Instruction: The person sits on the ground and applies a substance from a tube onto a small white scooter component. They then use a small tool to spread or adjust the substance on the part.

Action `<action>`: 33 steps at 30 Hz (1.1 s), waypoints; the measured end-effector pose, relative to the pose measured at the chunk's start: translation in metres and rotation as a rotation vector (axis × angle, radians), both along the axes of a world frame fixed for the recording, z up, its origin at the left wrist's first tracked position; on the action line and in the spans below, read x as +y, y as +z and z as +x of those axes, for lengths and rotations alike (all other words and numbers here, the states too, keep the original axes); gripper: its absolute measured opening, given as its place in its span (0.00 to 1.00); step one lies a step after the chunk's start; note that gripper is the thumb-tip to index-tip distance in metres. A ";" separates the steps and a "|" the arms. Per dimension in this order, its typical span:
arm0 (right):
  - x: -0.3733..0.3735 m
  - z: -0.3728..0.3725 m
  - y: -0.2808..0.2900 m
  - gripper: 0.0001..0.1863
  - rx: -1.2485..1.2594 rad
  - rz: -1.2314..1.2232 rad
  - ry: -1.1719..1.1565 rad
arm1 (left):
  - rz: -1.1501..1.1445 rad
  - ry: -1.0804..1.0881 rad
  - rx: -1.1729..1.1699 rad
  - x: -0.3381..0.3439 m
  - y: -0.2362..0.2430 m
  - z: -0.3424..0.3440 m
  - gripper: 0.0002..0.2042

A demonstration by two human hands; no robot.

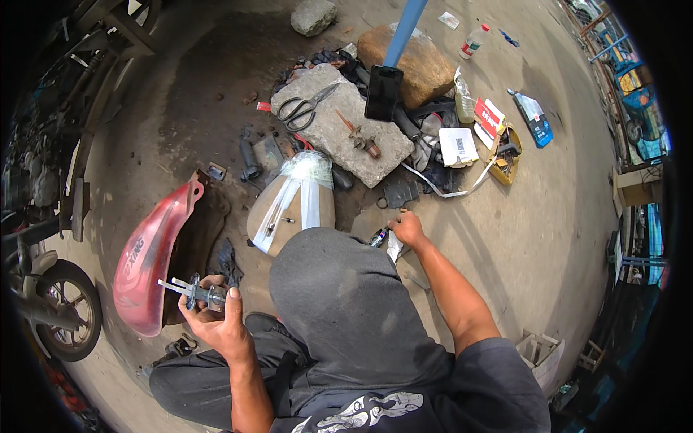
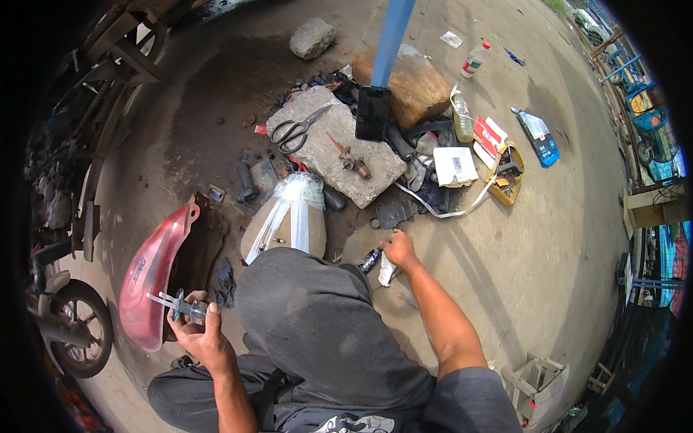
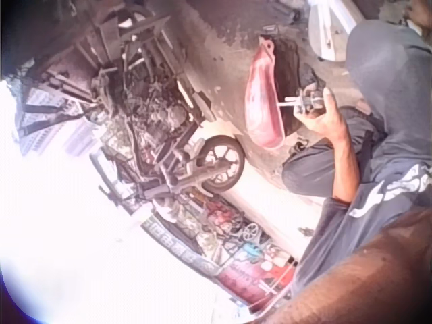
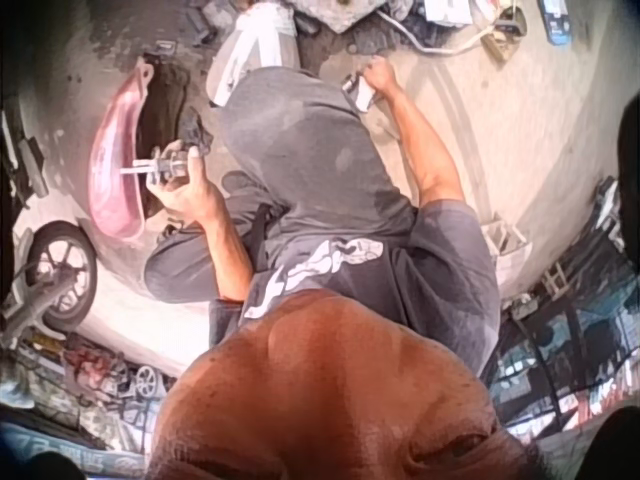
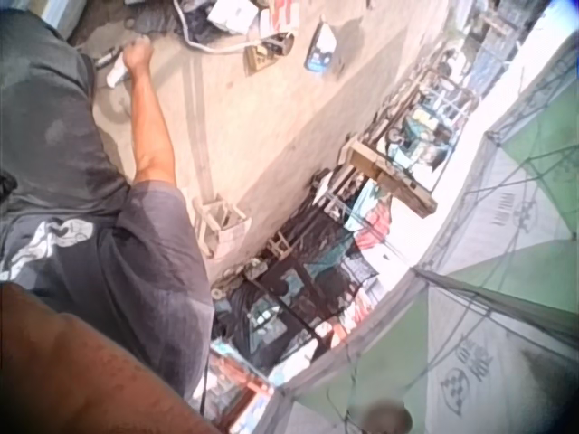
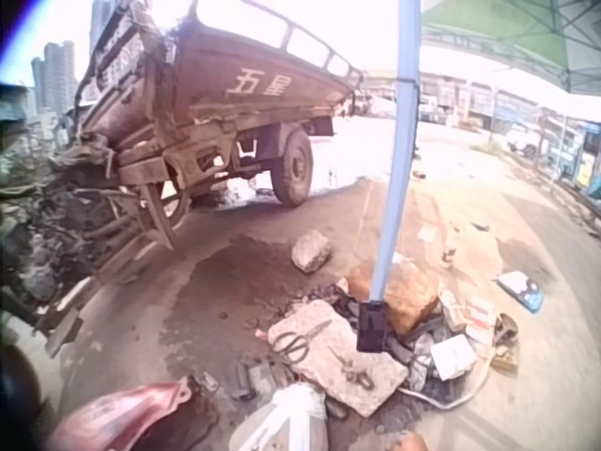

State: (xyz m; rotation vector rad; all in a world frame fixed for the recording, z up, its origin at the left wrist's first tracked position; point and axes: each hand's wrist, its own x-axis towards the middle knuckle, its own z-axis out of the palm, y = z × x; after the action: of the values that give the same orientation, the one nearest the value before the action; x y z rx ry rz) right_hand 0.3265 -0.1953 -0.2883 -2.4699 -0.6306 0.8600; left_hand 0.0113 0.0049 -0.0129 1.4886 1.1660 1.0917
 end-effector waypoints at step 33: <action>-0.099 0.079 -0.030 0.12 0.047 0.013 -0.416 | -0.080 0.012 -0.112 -0.002 0.012 0.000 0.25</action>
State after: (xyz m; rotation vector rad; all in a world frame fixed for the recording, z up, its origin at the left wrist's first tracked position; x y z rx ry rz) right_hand 0.4059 -0.2947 -0.3187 -2.4323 -0.0949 0.7396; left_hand 0.0114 0.0033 -0.0006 1.3434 1.1293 1.1093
